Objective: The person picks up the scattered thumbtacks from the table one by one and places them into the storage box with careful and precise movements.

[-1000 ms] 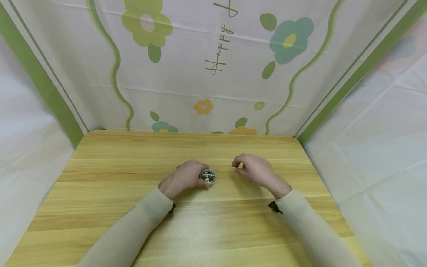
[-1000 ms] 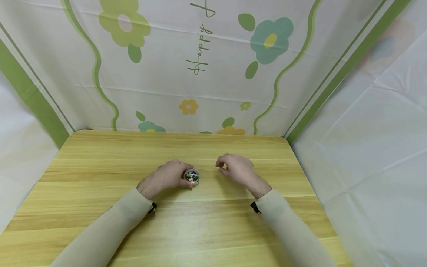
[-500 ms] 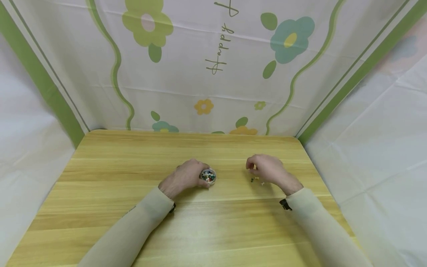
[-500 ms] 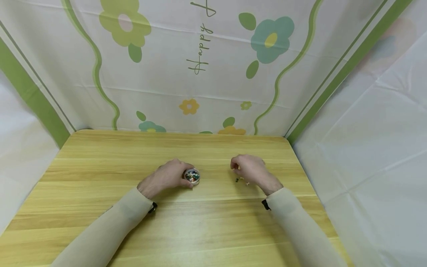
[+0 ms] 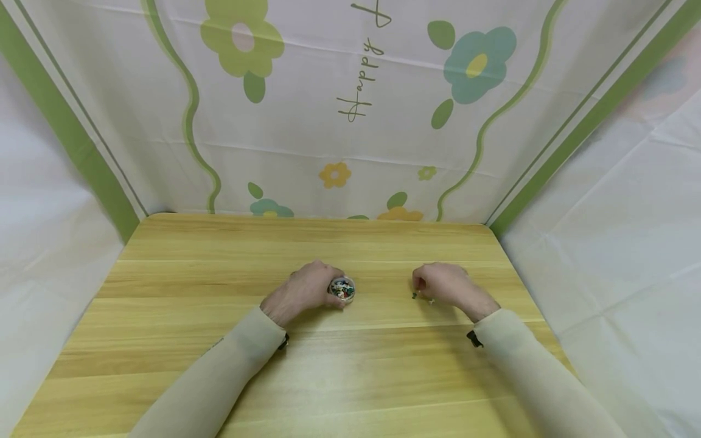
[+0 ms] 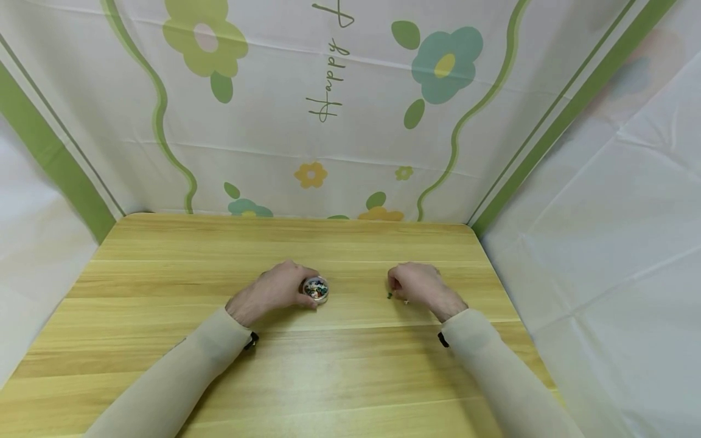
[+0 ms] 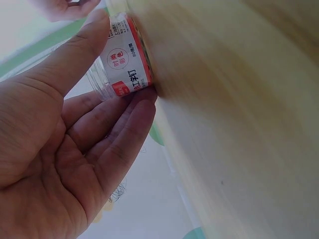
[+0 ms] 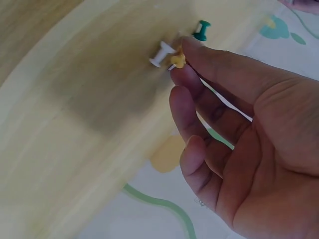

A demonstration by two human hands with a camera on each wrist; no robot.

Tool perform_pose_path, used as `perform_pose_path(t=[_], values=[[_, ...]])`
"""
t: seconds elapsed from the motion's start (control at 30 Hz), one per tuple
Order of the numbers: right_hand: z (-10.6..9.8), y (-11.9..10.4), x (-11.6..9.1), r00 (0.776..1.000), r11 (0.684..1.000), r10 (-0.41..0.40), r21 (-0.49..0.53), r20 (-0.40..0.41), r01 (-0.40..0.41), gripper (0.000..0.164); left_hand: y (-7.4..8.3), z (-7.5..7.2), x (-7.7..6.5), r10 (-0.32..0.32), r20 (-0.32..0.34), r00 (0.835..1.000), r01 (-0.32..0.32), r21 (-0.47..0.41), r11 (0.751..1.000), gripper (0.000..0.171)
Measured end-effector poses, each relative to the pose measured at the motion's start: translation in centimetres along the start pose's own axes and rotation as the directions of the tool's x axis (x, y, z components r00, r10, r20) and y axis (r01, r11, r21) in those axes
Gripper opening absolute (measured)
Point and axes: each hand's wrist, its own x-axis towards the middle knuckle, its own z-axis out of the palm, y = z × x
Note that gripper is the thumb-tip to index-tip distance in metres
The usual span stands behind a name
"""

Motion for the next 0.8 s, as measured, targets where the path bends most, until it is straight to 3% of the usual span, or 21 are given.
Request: perform_pose_path(t=[0.2, 0.47, 0.8], values=[[0.0, 0.1, -0.1, 1.000, 1.000, 0.012, -0.009, -0.009, -0.012, 0.012, 0.1, 0.0, 0.0, -0.011, 0.003, 1.000, 0.011, 0.020, 1.000, 0.063], [0.4, 0.2, 0.1, 1.000, 1.000, 0.005, -0.022, -0.021, -0.005, 0.013, 0.1, 0.0, 0.0, -0.003, 0.003, 1.000, 0.003, -0.025, 1.000, 0.059], [-0.2, -1.7, 0.8, 0.990, 0.998, -0.043, 0.033, -0.136, 0.048, 0.005, 0.1, 0.0, 0.0, -0.006, 0.005, 1.000, 0.006, -0.010, 1.000, 0.061]])
